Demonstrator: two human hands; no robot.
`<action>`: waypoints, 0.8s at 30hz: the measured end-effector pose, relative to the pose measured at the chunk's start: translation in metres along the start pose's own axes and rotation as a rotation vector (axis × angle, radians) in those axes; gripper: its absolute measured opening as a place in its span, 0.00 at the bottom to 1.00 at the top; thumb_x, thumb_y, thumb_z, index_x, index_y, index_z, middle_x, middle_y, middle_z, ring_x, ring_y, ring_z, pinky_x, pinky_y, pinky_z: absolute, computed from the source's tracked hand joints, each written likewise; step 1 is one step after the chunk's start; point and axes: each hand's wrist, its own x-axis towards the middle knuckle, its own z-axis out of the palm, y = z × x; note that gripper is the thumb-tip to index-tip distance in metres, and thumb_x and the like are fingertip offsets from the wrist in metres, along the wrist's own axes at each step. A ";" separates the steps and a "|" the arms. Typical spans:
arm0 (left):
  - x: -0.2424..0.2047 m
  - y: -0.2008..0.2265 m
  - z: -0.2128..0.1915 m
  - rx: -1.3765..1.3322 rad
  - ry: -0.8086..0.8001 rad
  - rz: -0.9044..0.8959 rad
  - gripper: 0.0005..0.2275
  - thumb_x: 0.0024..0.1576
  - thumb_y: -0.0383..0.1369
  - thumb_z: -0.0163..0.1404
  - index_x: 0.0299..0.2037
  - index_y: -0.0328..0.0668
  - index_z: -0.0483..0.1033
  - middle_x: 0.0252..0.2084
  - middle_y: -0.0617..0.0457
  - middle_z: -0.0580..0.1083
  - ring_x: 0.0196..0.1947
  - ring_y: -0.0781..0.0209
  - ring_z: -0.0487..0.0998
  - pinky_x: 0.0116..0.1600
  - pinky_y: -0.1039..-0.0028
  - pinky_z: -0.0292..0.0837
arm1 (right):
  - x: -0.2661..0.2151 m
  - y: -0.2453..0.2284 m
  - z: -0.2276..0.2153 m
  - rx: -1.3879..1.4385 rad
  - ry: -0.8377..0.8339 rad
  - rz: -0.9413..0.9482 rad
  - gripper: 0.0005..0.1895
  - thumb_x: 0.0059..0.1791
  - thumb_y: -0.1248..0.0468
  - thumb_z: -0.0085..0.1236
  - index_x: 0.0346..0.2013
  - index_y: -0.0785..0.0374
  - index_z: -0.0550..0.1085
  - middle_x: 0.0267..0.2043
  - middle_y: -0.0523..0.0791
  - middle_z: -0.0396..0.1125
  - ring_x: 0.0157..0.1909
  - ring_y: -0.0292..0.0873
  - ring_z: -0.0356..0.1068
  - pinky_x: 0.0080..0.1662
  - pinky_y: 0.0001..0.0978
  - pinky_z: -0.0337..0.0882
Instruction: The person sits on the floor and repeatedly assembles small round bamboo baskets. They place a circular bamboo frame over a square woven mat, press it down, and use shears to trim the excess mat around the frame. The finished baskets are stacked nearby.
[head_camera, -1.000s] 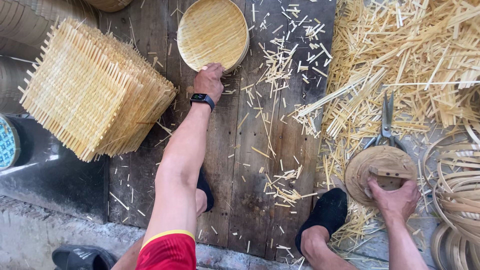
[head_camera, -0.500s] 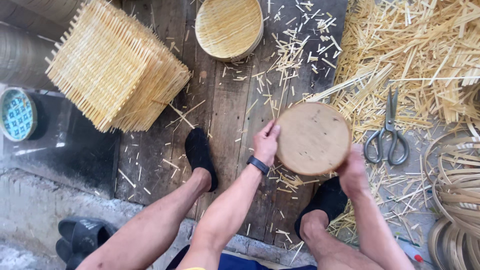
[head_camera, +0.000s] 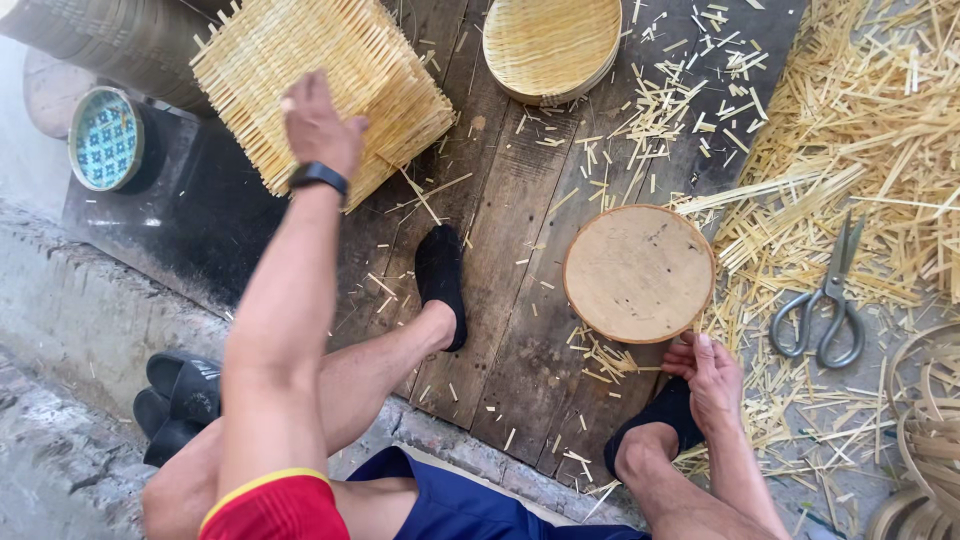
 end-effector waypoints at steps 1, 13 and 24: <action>0.004 -0.013 -0.012 0.004 -0.063 0.013 0.33 0.42 0.35 0.70 0.58 0.33 0.71 0.56 0.33 0.71 0.53 0.42 0.73 0.56 0.57 0.69 | 0.001 0.004 -0.005 0.003 -0.014 -0.012 0.20 0.61 0.55 0.47 0.51 0.73 0.72 0.39 0.51 0.71 0.38 0.45 0.73 0.41 0.36 0.78; 0.003 -0.070 -0.034 -0.025 0.005 0.440 0.06 0.68 0.26 0.49 0.42 0.38 0.80 0.34 0.46 0.79 0.29 0.55 0.79 0.39 0.66 0.76 | 0.001 0.007 -0.001 -0.193 -0.010 -0.037 0.20 0.60 0.57 0.45 0.50 0.75 0.72 0.37 0.53 0.71 0.36 0.45 0.73 0.38 0.38 0.79; 0.054 -0.026 -0.144 0.174 0.470 0.202 0.11 0.71 0.37 0.43 0.49 0.43 0.77 0.36 0.46 0.77 0.36 0.51 0.78 0.40 0.59 0.71 | -0.005 0.001 0.003 -0.136 -0.018 -0.055 0.20 0.60 0.56 0.45 0.49 0.75 0.72 0.37 0.52 0.70 0.35 0.44 0.73 0.40 0.37 0.78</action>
